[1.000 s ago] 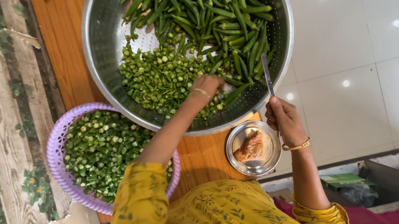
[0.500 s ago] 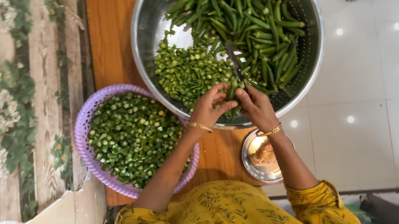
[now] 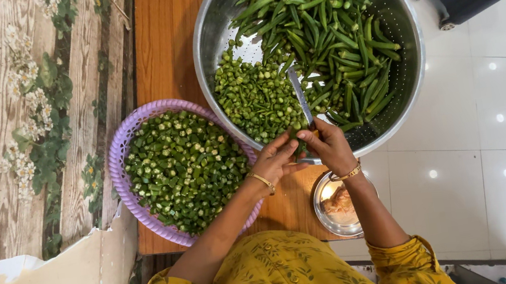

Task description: The person uses a knife to chop okra pods into small pieces, moving the cut pieces into a purple basket while holding unchopped okra in a large metal basin.

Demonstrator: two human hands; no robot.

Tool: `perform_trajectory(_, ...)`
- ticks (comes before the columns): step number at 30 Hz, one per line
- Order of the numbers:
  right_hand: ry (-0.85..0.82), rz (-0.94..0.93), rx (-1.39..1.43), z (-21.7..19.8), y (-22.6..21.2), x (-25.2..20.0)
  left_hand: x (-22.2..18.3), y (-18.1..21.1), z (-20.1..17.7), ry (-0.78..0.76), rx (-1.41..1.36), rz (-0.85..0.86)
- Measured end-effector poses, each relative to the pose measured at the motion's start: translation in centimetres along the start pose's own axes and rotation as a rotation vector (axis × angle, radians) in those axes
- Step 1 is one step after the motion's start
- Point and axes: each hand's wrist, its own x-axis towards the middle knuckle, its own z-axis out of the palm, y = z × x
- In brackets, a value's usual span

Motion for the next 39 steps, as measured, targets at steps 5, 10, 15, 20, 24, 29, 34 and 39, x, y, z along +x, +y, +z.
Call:
perform_trajectory(5,0.074,-0.030,-0.047,0.4,-1.4,-0.2,1.2,-1.1,-1.3,0.040,0.050,0.123)
perform_trajectory(10,-0.133,0.106,0.135,-1.0,-1.4,-0.2,1.6,1.7,-1.3,0.056,0.298,0.192)
perform_trajectory(15,-0.269,0.116,0.284,-1.9,2.0,0.8,1.3,5.1,0.0,0.057,0.673,0.185)
perform_trajectory(20,-0.082,0.498,0.442,-1.4,1.6,2.6,1.2,5.8,-0.7,0.176,0.858,0.226)
perform_trajectory(24,-0.095,0.542,0.389,0.6,0.3,2.5,-0.9,5.9,-2.5,0.144,0.414,0.135)
perform_trajectory(29,-0.332,0.103,-0.011,5.4,0.1,-0.5,-6.8,5.2,-6.1,0.240,0.239,0.120)
perform_trajectory(34,-0.505,-0.155,-0.098,11.3,1.9,-1.2,-13.5,4.0,-10.1,0.344,0.050,0.079)
perform_trajectory(39,-0.547,-0.154,-0.178,16.7,4.1,-2.4,-18.2,3.5,-12.3,0.460,-0.021,0.173)
